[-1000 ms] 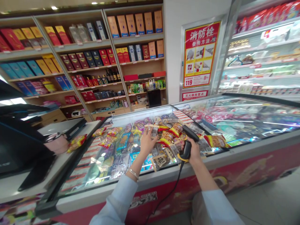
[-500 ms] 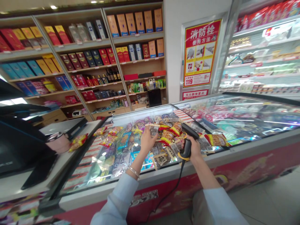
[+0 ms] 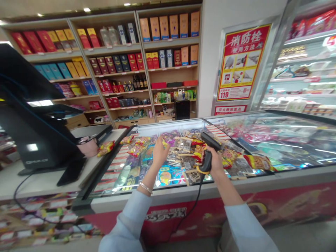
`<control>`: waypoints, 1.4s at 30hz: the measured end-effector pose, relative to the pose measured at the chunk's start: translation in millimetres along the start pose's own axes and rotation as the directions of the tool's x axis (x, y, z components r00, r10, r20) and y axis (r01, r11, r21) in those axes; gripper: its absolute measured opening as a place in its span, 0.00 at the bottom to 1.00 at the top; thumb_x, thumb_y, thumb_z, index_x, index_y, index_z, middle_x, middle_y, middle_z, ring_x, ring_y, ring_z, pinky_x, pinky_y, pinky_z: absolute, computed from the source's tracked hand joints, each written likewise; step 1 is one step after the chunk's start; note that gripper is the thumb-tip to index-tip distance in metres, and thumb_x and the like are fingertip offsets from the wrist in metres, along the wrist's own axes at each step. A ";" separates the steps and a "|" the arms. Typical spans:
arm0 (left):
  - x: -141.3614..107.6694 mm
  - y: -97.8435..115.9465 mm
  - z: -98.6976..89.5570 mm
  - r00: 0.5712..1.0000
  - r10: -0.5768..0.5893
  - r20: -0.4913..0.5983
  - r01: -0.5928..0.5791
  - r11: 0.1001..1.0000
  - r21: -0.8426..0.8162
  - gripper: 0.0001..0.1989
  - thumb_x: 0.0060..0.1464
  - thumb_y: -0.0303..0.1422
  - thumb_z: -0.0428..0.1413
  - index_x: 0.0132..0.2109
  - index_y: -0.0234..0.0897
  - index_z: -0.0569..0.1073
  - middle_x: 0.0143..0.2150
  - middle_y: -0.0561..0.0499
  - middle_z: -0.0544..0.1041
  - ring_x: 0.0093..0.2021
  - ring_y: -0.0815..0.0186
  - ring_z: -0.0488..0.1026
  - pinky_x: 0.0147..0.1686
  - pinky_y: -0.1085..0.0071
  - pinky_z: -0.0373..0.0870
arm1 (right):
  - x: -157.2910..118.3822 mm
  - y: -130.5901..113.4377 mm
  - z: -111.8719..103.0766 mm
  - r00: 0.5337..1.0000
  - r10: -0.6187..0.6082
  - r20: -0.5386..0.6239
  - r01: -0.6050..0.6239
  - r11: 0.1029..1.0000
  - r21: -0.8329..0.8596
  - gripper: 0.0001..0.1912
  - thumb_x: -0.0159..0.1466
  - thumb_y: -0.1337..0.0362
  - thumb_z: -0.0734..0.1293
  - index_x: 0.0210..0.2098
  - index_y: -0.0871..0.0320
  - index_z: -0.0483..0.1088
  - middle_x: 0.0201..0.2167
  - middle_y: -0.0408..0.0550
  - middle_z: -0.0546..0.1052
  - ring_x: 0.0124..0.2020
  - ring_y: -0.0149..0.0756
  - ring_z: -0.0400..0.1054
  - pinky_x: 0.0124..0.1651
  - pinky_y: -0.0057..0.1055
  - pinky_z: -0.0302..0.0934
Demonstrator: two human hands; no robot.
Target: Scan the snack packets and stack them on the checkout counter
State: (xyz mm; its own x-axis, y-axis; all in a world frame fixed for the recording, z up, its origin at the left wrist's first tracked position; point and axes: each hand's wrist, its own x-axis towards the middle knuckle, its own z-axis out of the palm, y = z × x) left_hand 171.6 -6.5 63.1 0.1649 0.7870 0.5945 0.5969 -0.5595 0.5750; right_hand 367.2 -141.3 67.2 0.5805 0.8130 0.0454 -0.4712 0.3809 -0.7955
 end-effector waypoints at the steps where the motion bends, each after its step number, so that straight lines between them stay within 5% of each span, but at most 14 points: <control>1: 0.0 -5.2 -8.4 1.000 -0.005 -0.013 0.005 1.000 0.011 0.26 0.55 0.32 0.54 0.60 0.36 0.62 0.59 0.39 0.70 0.62 0.54 0.66 0.60 0.57 0.62 | -1.5 5.2 10.2 1.000 0.005 0.015 -0.005 1.000 0.000 0.13 0.48 0.57 0.73 0.25 0.57 0.66 0.14 0.40 0.70 0.12 0.29 0.62 0.12 0.24 0.56; 11: -5.7 -88.4 -82.3 0.977 -0.143 -0.158 0.153 0.987 0.050 0.25 0.54 0.31 0.54 0.59 0.35 0.64 0.58 0.38 0.71 0.61 0.53 0.66 0.60 0.54 0.62 | -18.9 71.0 103.4 0.978 0.109 0.176 -0.104 0.994 -0.040 0.12 0.48 0.58 0.72 0.23 0.56 0.66 0.13 0.40 0.70 0.12 0.30 0.62 0.14 0.26 0.57; 18: -16.9 -141.4 -115.6 0.952 -0.233 -0.197 0.259 0.958 0.121 0.25 0.54 0.33 0.54 0.59 0.31 0.64 0.58 0.36 0.71 0.60 0.52 0.67 0.59 0.57 0.63 | -25.3 122.1 153.5 0.938 0.198 0.285 -0.178 0.979 -0.096 0.12 0.48 0.56 0.72 0.23 0.57 0.68 0.13 0.40 0.70 0.12 0.30 0.61 0.14 0.26 0.57; 29: -4.5 -209.6 -126.8 0.936 -0.289 -0.202 0.330 0.918 0.218 0.25 0.54 0.31 0.54 0.59 0.34 0.63 0.62 0.36 0.67 0.63 0.52 0.65 0.61 0.56 0.61 | -15.2 192.3 182.1 0.889 0.321 0.326 -0.243 0.935 -0.260 0.13 0.48 0.56 0.71 0.24 0.57 0.68 0.11 0.41 0.70 0.10 0.31 0.61 0.13 0.26 0.57; 36: 9.3 -214.0 -98.6 0.982 -0.191 0.011 0.183 0.952 0.244 0.22 0.60 0.35 0.49 0.61 0.34 0.62 0.59 0.37 0.70 0.60 0.53 0.68 0.59 0.57 0.63 | -6.9 194.2 178.8 0.889 0.377 0.262 -0.310 0.914 -0.261 0.10 0.50 0.59 0.70 0.24 0.57 0.67 0.11 0.41 0.70 0.10 0.30 0.62 0.12 0.25 0.57; 42: 6.4 -212.5 -87.5 0.991 -0.116 0.065 0.097 0.963 0.252 0.25 0.62 0.41 0.49 0.62 0.36 0.61 0.60 0.38 0.69 0.61 0.54 0.67 0.59 0.57 0.63 | -5.2 190.4 176.0 0.899 0.385 0.207 -0.333 0.910 -0.247 0.08 0.53 0.61 0.69 0.22 0.58 0.68 0.11 0.42 0.70 0.10 0.30 0.61 0.12 0.25 0.57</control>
State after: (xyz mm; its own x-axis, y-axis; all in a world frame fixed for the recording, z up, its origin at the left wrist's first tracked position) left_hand -22.9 94.7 -6.1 0.1447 0.8619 0.4859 0.7883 -0.3973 0.4699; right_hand 157.6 4.5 21.9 0.2034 0.9690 -0.1404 -0.4575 -0.0327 -0.8886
